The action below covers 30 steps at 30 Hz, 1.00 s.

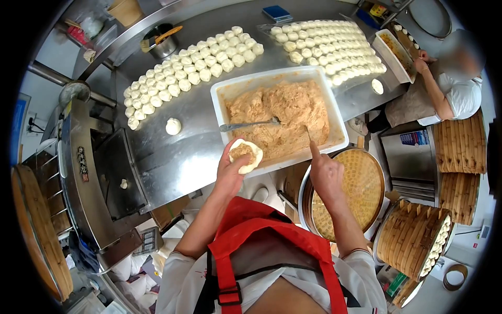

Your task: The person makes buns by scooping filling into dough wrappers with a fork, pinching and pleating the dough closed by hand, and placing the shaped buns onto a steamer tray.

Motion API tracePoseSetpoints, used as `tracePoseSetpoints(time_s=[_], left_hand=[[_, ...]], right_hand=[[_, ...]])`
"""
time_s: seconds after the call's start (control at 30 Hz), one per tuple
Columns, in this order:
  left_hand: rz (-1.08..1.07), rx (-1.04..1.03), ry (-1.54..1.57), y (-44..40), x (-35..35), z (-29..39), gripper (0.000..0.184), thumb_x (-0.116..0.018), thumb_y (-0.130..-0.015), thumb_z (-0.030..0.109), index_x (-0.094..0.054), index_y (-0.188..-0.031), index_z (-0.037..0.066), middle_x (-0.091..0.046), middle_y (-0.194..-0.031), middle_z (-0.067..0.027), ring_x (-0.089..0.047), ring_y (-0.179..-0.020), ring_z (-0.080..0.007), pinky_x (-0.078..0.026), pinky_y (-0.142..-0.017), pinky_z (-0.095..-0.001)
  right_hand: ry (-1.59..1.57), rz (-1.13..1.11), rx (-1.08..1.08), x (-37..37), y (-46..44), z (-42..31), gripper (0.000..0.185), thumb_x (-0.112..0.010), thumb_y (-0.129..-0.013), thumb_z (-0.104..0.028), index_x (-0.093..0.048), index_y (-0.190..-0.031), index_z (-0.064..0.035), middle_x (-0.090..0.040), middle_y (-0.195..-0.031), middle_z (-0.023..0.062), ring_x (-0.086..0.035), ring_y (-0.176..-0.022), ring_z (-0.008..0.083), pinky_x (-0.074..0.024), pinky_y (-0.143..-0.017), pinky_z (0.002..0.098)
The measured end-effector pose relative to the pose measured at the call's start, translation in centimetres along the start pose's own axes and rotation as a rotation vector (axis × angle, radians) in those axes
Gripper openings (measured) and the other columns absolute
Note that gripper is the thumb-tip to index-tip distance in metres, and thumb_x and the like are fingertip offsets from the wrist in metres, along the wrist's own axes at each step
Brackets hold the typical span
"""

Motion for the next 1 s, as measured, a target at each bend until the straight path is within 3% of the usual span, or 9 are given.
tracePoseSetpoints(time_s=[0.07, 0.1, 0.3, 0.4, 0.5, 0.6, 0.73, 0.83, 1.0], left_hand=[[-0.041, 0.050, 0.090, 0.0, -0.3, 0.0, 0.051, -0.055, -0.086, -0.008, -0.045, -0.134, 0.004, -0.057, -0.116, -0.0114, -0.060, -0.106, -0.0248, -0.051, -0.097, -0.0407], [-0.096, 0.055, 0.093, 0.0, -0.3, -0.1, 0.046, -0.052, -0.088, -0.002, -0.044, -0.133, 0.002, -0.055, -0.122, -0.0134, -0.058, -0.113, -0.0294, -0.048, -0.099, -0.0504], [-0.103, 0.021, 0.105, 0.4, -1.0, -0.3, 0.045, -0.054, -0.087, -0.004, -0.047, -0.131, 0.003, -0.056, -0.122, -0.0120, -0.057, -0.115, -0.0284, -0.047, -0.101, -0.0491], [-0.050, -0.001, 0.136, 1.1, -2.0, 0.0, 0.043, -0.056, -0.088, -0.003, -0.049, -0.129, 0.004, -0.058, -0.121, -0.0102, -0.057, -0.115, -0.0267, -0.047, -0.102, -0.0444], [-0.062, -0.019, 0.124, 1.6, -2.7, 0.1, 0.042, -0.056, -0.089, -0.002, -0.049, -0.130, 0.004, -0.059, -0.120, -0.0091, -0.058, -0.114, -0.0252, -0.046, -0.101, -0.0394], [-0.081, -0.034, 0.156, 2.4, -3.6, 0.1, 0.041, -0.055, -0.090, -0.001, -0.048, -0.130, 0.005, -0.060, -0.120, -0.0094, -0.058, -0.114, -0.0241, -0.046, -0.099, -0.0364], [-0.056, -0.087, 0.130, 2.8, -3.8, -0.5, 0.042, -0.056, -0.090, -0.002, -0.048, -0.131, 0.006, -0.060, -0.119, -0.0090, -0.059, -0.111, -0.0213, -0.048, -0.096, -0.0350], [0.023, -0.201, 0.076, 3.4, -4.0, -0.6, 0.042, -0.057, -0.088, -0.005, -0.048, -0.128, 0.005, -0.059, -0.117, -0.0073, -0.059, -0.107, -0.0175, -0.049, -0.093, -0.0319], [0.125, -0.408, -0.083, 3.7, -3.5, -0.5, 0.042, -0.056, -0.088, -0.008, -0.047, -0.127, 0.005, -0.060, -0.113, -0.0064, -0.060, -0.101, -0.0140, -0.051, -0.088, -0.0283]], right_hand=[[-0.037, 0.036, -0.003, -0.7, 0.2, 0.4, 0.050, -0.056, -0.074, -0.005, -0.060, -0.124, -0.0080, -0.060, -0.063, 0.0067, -0.058, -0.048, 0.0243, -0.0441, -0.047, 0.0360], [-0.056, -0.048, -0.045, -1.0, 0.4, 0.7, 0.047, -0.059, -0.075, -0.006, -0.060, -0.122, -0.0061, -0.061, -0.068, 0.0096, -0.062, -0.057, 0.0245, -0.0464, -0.052, 0.0372], [-0.243, 0.340, 0.160, 5.4, -0.1, -2.1, 0.038, -0.068, -0.077, -0.008, -0.063, -0.115, -0.0034, -0.063, -0.083, 0.0146, -0.063, -0.075, 0.0282, -0.0496, -0.062, 0.0375], [-0.806, 0.013, 0.049, 4.0, 0.9, -3.9, 0.030, -0.072, -0.078, -0.013, -0.066, -0.106, -0.0025, -0.065, -0.085, 0.0114, -0.062, -0.074, 0.0248, -0.0499, -0.066, 0.0341], [-1.202, -0.223, -0.169, 1.7, 1.1, -6.1, 0.027, -0.074, -0.080, -0.018, -0.067, -0.099, -0.0014, -0.064, -0.084, 0.0066, -0.059, -0.073, 0.0154, -0.0481, -0.067, 0.0281], [-1.478, -0.299, -0.290, -1.1, 1.2, -7.4, 0.026, -0.075, -0.082, -0.021, -0.067, -0.099, -0.0021, -0.062, -0.079, 0.0010, -0.053, -0.071, 0.0080, -0.0450, -0.066, 0.0241], [-1.613, -0.361, -0.367, -2.8, 1.5, -8.3, 0.017, -0.072, -0.084, -0.015, -0.067, -0.093, -0.0021, -0.061, -0.074, -0.0025, -0.051, -0.068, 0.0066, -0.0427, -0.062, 0.0223], [-1.527, -0.309, -0.377, -1.4, 1.6, -8.2, 0.013, -0.070, -0.086, -0.014, -0.066, -0.089, -0.0021, -0.060, -0.072, 0.0002, -0.053, -0.065, 0.0088, -0.0424, -0.059, 0.0234], [-1.031, 0.087, -0.026, 3.8, 0.8, -8.0, 0.012, -0.070, -0.085, -0.014, -0.065, -0.088, -0.0028, -0.061, -0.075, 0.0067, -0.054, -0.061, 0.0139, -0.0437, -0.058, 0.0262]])
Point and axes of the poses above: each hand's wrist, its own y-axis away from the middle knuckle, its own x-axis out of the back of the hand, z = x × y, the point moved 4 cm from there along -y, towards the middle knuckle
